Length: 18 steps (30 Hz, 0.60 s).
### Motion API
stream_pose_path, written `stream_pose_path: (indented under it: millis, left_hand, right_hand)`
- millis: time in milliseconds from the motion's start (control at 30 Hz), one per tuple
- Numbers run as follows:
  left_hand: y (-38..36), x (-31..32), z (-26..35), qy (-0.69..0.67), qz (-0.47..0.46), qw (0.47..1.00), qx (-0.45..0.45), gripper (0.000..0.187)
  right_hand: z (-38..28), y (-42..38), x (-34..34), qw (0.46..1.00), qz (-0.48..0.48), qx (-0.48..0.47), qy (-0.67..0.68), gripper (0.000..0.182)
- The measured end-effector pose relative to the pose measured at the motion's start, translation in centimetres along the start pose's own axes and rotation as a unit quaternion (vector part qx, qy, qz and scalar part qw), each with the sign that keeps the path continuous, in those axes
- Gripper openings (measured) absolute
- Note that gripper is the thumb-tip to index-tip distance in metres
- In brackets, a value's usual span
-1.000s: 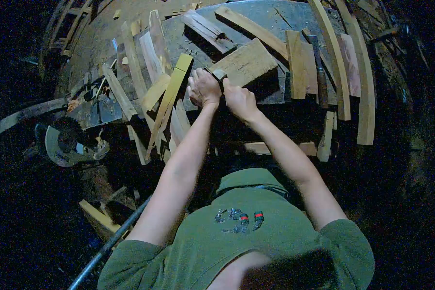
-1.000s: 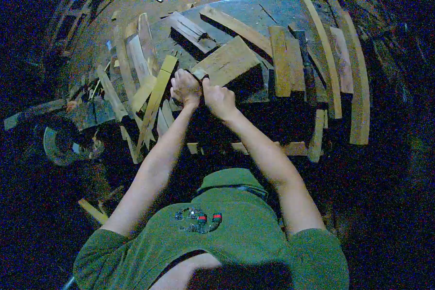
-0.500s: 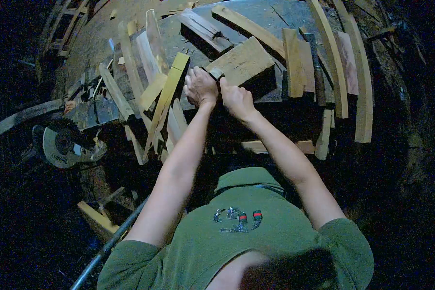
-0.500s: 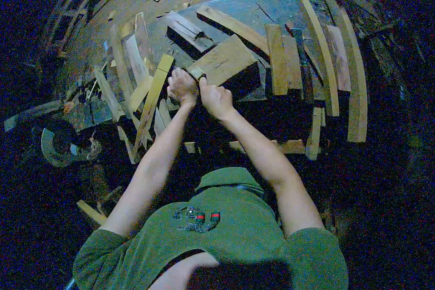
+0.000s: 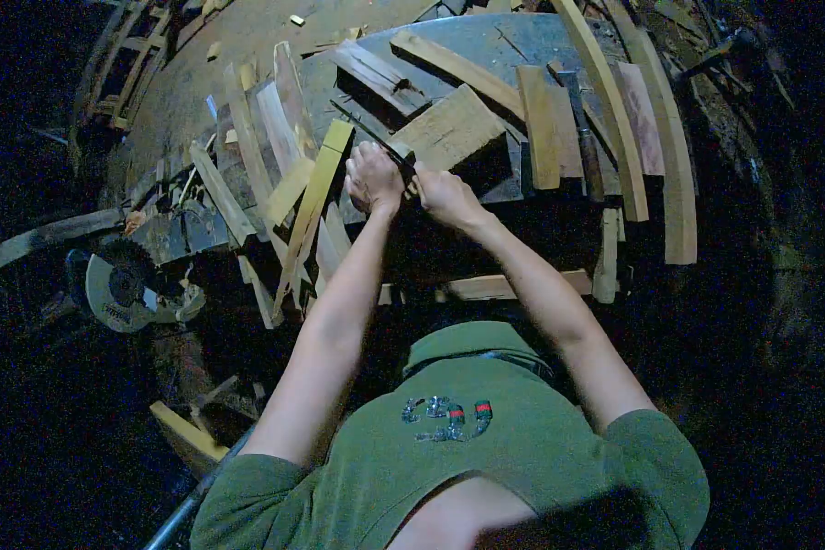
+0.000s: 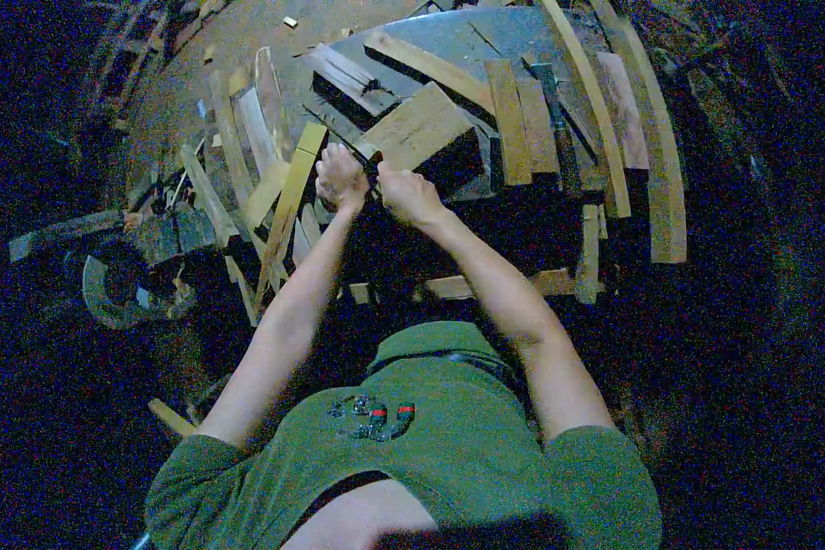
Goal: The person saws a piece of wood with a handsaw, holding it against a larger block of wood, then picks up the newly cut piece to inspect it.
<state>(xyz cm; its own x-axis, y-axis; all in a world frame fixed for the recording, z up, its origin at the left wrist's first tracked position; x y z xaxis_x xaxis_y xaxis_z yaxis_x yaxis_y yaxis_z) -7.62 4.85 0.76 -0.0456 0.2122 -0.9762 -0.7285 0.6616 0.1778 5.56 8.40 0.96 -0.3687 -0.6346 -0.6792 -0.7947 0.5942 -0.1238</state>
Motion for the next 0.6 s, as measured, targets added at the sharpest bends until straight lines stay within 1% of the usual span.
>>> stream_pose_path:
  millis: [33, 100, 133, 167, 233, 267, 300, 367, 400, 433, 500, 533, 567, 600]
  left_hand:
    - [0.3, -0.3, -0.3, -0.001, 0.007, 1.000, 0.002, 0.022]
    - [0.0, -0.8, -0.4, -0.106, -0.009, 0.994, 0.039, 0.026]
    - [0.0, -1.3, -0.4, -0.126, -0.029, 0.989, 0.069, 0.029]
    - [-0.8, -1.7, -0.4, -0.127, -0.030, 0.989, 0.074, 0.029]
    - [-2.8, -5.2, 0.9, -0.102, 0.015, 0.985, 0.138, 0.035]
    - [-3.3, -4.7, 0.5, -0.068, 0.016, 0.984, 0.166, 0.039]
    - [-3.1, -4.2, 0.0, -0.069, 0.019, 0.983, 0.169, 0.039]
    - [-2.4, -2.7, 0.2, -0.183, -0.049, 0.953, 0.237, 0.037]
    - [-1.8, -2.1, 0.5, -0.282, -0.126, 0.917, 0.253, 0.034]
    - [-1.7, -2.2, 0.3, -0.280, -0.126, 0.918, 0.252, 0.034]
    - [-1.8, -1.6, 0.3, -0.232, -0.161, 0.923, 0.262, 0.033]
    - [-1.9, -2.2, 0.3, -0.206, -0.113, 0.931, 0.278, 0.030]
    - [-2.0, -2.0, 0.3, -0.206, -0.112, 0.931, 0.279, 0.030]
    - [-1.8, -1.9, -0.2, -0.165, -0.107, 0.950, 0.242, 0.029]
  right_hand:
    - [0.1, -0.1, -0.7, 1.000, 0.006, -0.005, -0.001, 0.018]
    - [0.6, -1.5, -2.7, 0.995, 0.051, -0.012, 0.086, 0.020]
    - [0.6, -2.8, -4.6, 0.993, 0.065, 0.025, 0.092, 0.018]
    - [1.3, -3.7, -5.0, 0.993, 0.069, 0.029, 0.091, 0.018]
    - [2.7, -5.4, -6.2, 0.991, 0.114, 0.018, 0.063, 0.019]
    - [4.9, -5.9, -5.1, 0.989, 0.115, 0.079, 0.048, 0.018]
    - [5.5, -6.2, -4.7, 0.989, 0.119, 0.078, 0.048, 0.018]
    - [5.6, -7.0, -4.0, 0.991, 0.113, 0.053, 0.053, 0.016]
    - [4.8, -7.4, -4.4, 0.990, 0.137, 0.034, 0.026, 0.015]
    - [4.3, -7.8, -4.2, 0.990, 0.136, 0.032, 0.028, 0.015]
    - [2.8, -8.4, -4.4, 0.987, 0.151, 0.007, -0.062, 0.014]
    - [2.7, -8.3, -4.2, 0.986, 0.152, 0.006, -0.062, 0.014]
    - [2.8, -8.2, -3.7, 0.984, 0.157, 0.010, -0.084, 0.014]
    - [2.3, -8.2, -3.9, 0.981, 0.161, 0.016, -0.105, 0.014]
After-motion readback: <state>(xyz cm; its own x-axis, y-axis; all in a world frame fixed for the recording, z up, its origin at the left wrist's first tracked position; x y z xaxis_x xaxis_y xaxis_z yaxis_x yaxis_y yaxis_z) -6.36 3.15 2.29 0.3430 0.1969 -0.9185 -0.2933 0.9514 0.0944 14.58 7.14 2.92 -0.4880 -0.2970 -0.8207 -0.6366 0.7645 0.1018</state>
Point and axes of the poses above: each hand's wrist, its own y-axis towards the middle knuckle, its own x-axis out of the palm, z = x × y, the point moved 8 cm from there along y, towards the middle knuckle, and after that the axes turned 5 degrees about -z, right-handed, at the moved point
